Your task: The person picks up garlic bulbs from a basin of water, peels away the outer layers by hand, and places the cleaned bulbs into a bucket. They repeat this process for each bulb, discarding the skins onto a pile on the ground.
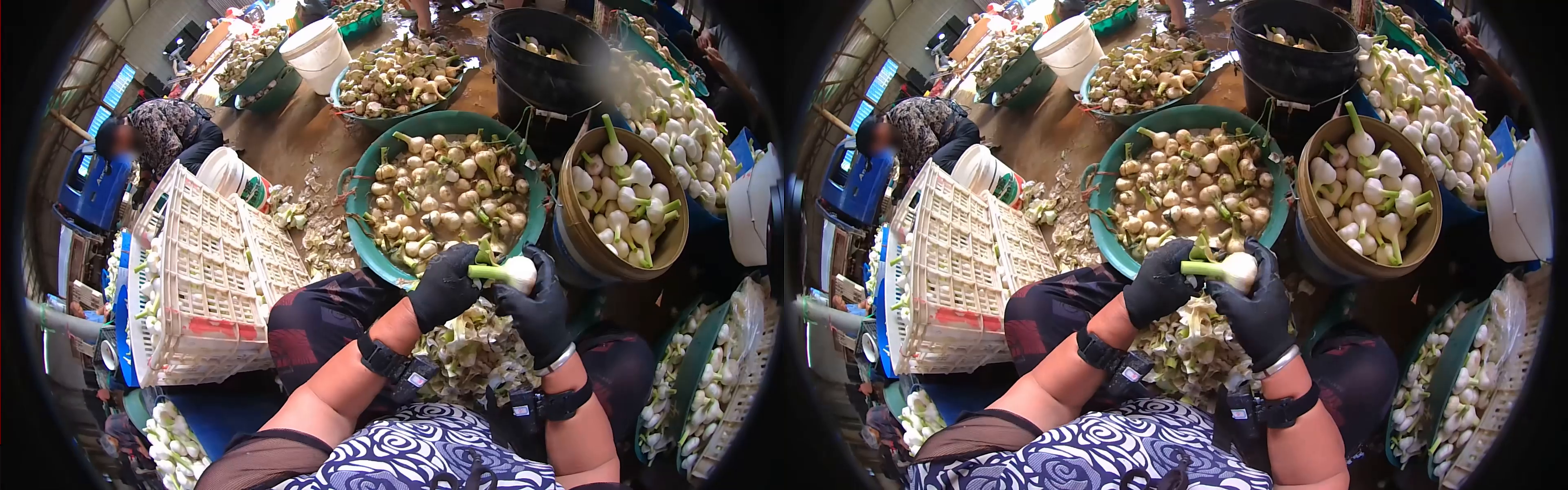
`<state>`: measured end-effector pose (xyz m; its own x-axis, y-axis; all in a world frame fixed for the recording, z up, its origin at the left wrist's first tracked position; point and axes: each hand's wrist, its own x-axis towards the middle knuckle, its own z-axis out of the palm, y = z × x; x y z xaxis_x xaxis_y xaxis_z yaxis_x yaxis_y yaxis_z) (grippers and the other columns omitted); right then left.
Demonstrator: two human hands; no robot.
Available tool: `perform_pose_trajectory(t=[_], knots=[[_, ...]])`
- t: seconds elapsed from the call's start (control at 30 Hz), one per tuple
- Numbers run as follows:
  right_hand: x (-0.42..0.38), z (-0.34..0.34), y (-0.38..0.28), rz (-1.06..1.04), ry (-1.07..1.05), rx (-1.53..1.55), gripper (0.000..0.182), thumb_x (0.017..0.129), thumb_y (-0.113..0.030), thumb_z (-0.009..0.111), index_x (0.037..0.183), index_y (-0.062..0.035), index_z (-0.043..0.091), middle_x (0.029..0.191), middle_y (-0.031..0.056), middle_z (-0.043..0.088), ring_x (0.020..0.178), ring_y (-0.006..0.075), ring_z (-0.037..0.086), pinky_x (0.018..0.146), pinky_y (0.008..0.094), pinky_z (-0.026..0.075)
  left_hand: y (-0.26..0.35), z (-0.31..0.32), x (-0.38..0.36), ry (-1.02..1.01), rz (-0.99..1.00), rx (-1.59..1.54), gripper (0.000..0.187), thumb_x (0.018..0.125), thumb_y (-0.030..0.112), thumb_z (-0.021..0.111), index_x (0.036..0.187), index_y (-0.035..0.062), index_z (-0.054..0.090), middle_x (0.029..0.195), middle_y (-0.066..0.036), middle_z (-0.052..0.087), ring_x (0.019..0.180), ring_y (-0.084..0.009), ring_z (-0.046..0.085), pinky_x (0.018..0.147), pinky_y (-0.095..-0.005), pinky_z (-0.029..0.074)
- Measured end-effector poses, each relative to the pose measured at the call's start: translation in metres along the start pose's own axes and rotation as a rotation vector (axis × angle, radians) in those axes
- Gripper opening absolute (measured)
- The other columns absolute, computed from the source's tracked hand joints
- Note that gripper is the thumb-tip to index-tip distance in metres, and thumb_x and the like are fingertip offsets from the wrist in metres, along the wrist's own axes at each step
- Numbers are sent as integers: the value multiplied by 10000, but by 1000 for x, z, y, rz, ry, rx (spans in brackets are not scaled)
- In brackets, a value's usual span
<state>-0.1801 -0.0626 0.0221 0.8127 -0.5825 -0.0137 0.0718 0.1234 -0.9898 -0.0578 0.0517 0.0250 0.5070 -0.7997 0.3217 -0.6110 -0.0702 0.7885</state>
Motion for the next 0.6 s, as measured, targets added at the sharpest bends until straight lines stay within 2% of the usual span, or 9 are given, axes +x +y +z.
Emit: perform_pose_trajectory(t=[0.07,0.13,0.2,0.27,0.3,0.33,0.4,0.43,0.6], knots=[[0,-14,4,-89,27,-435,437,775,-169,653,1151,-4,504,916,90,604,734,144,616,605,248,505,5,-4,1,-74,-11,62,266,691,52,642,946,59,571,870,-144,568,843,-350,551,711,-410,463],[4,-23,-19,671,-385,168,360,776,-211,645,1055,0,564,822,71,623,642,125,605,565,234,488,-1,-1,-3,-263,-48,212,276,691,67,629,958,64,560,888,-146,562,850,-350,552,725,-423,463],[-4,-16,-41,805,-735,336,303,792,-238,631,983,-6,591,778,52,624,580,125,587,504,221,454,-12,-3,-3,-275,65,129,342,677,113,645,1010,65,583,888,-152,570,855,-341,559,717,-382,457],[-9,-11,-30,798,-613,394,314,809,-231,623,1026,-12,566,802,57,620,614,128,594,531,236,478,-13,-4,-2,-252,102,1,317,734,83,633,1046,61,574,924,-114,584,849,-271,590,725,-341,467],[-7,-11,-26,688,-513,310,344,830,-238,606,1079,-12,531,838,72,618,661,137,601,556,259,496,-7,0,-9,-197,-284,-476,264,809,77,617,1068,52,570,929,-55,588,855,-173,584,732,-303,470],[-4,-14,-30,661,-473,294,345,838,-292,565,1050,-20,546,832,81,618,638,162,585,580,270,489,-6,-1,-5,-98,-187,-279,228,869,103,588,1088,45,568,874,-20,580,784,-98,565,667,-272,482],[-2,-14,-37,567,-366,381,363,869,-309,534,1100,-29,518,881,80,604,672,161,584,595,275,491,7,-19,-8,-128,-740,-615,235,893,160,577,1089,31,574,837,-46,595,673,-108,588,594,-266,492],[-1,-15,-28,538,-307,426,385,892,-320,520,1153,-38,484,914,83,597,703,159,585,602,285,496,0,-19,-13,-114,-775,-658,259,904,171,555,1103,6,565,841,-64,608,585,-122,592,527,-265,491],[1,-8,-22,480,-245,576,371,906,-276,537,1186,-45,464,953,87,605,764,163,613,645,286,527,17,-11,-10,40,-611,-1025,332,838,79,621,1144,-26,546,910,-63,625,817,-149,615,761,-282,499]])
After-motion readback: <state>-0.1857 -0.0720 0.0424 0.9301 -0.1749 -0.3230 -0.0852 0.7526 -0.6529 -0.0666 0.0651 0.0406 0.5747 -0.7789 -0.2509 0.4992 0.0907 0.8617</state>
